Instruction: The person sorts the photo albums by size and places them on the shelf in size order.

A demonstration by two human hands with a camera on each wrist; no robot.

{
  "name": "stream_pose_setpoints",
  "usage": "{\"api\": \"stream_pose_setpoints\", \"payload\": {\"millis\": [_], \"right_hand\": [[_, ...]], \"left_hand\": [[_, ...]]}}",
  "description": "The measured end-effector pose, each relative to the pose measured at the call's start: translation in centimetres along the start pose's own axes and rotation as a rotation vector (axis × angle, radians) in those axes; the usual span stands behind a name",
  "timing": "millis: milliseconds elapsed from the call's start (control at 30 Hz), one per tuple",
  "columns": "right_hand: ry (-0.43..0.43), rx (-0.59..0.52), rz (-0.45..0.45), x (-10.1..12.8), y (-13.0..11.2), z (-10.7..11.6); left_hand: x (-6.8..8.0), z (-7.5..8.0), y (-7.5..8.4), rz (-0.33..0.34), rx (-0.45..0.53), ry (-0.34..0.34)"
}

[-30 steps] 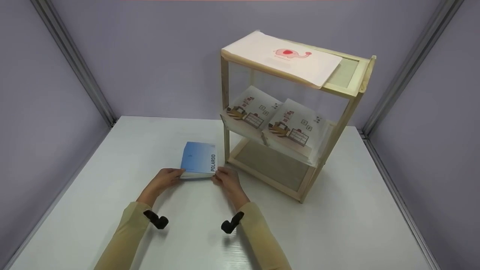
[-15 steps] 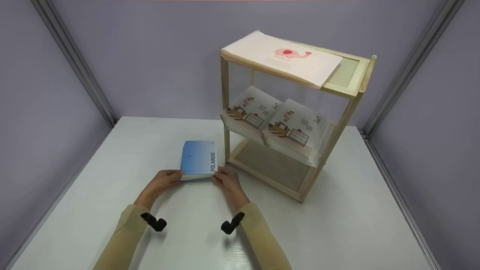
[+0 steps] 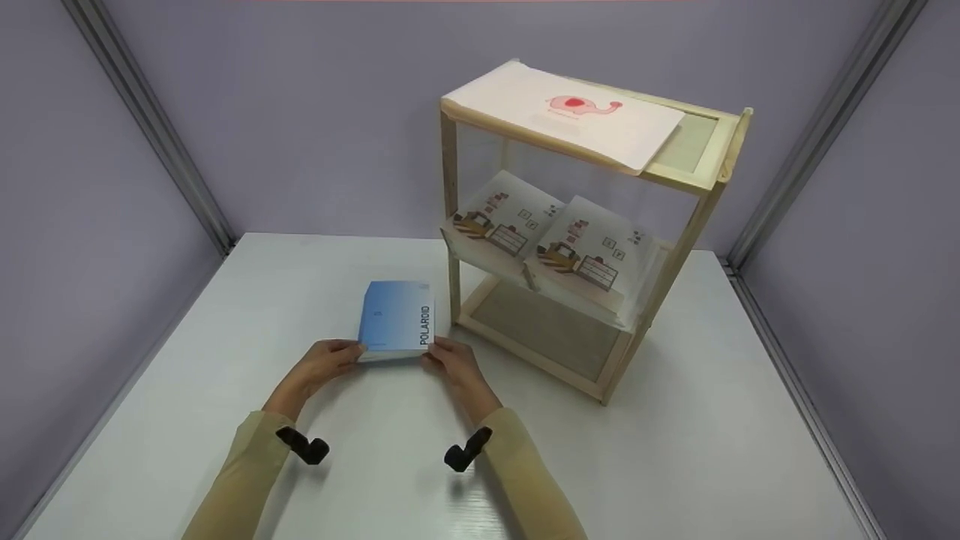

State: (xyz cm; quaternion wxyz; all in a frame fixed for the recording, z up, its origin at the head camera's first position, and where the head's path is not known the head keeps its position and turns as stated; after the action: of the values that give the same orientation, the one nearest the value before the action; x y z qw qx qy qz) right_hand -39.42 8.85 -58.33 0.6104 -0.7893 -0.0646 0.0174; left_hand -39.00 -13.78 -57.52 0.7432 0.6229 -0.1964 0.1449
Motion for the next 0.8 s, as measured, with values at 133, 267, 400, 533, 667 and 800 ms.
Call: {"api": "stream_pose_setpoints", "payload": {"millis": [133,267,400,533,667,800], "right_hand": [[-0.029,0.047,-0.004,0.3,0.1,-0.1],[-0.062,0.087,-0.014,0.4,0.3,-0.2],[-0.088,0.081,-0.026,0.4,0.5,-0.3],[-0.114,0.068,-0.023,0.6,0.5,-0.5],[-0.147,0.032,0.001,0.7,0.4,-0.7],[-0.204,-0.005,0.005,0.9,0.5,-1.0]], "left_hand": [[0.2,0.1,-0.1,-0.004,0.001,-0.009],[0.4,0.2,-0.1,-0.014,0.003,-0.013],[0.8,0.2,-0.1,-0.022,-0.006,-0.020],[1.1,0.2,-0.3,-0.026,0.002,-0.036],[1.2,0.2,-0.4,-0.040,0.017,-0.052],[1.2,0.4,-0.5,-0.053,0.019,-0.055]]}}
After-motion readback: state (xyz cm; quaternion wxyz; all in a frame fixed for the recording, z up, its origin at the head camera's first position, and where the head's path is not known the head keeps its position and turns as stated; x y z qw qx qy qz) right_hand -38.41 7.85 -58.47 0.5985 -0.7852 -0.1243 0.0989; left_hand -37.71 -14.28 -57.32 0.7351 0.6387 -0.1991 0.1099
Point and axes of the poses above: each hand's wrist, its own x-axis away from the middle knuckle, its own z-axis out of the back of the hand, y = z × x, the point moved 8 cm from there along -x, towards the middle knuckle, and after that the axes turned 10 degrees about z, right-handed, at the moved point
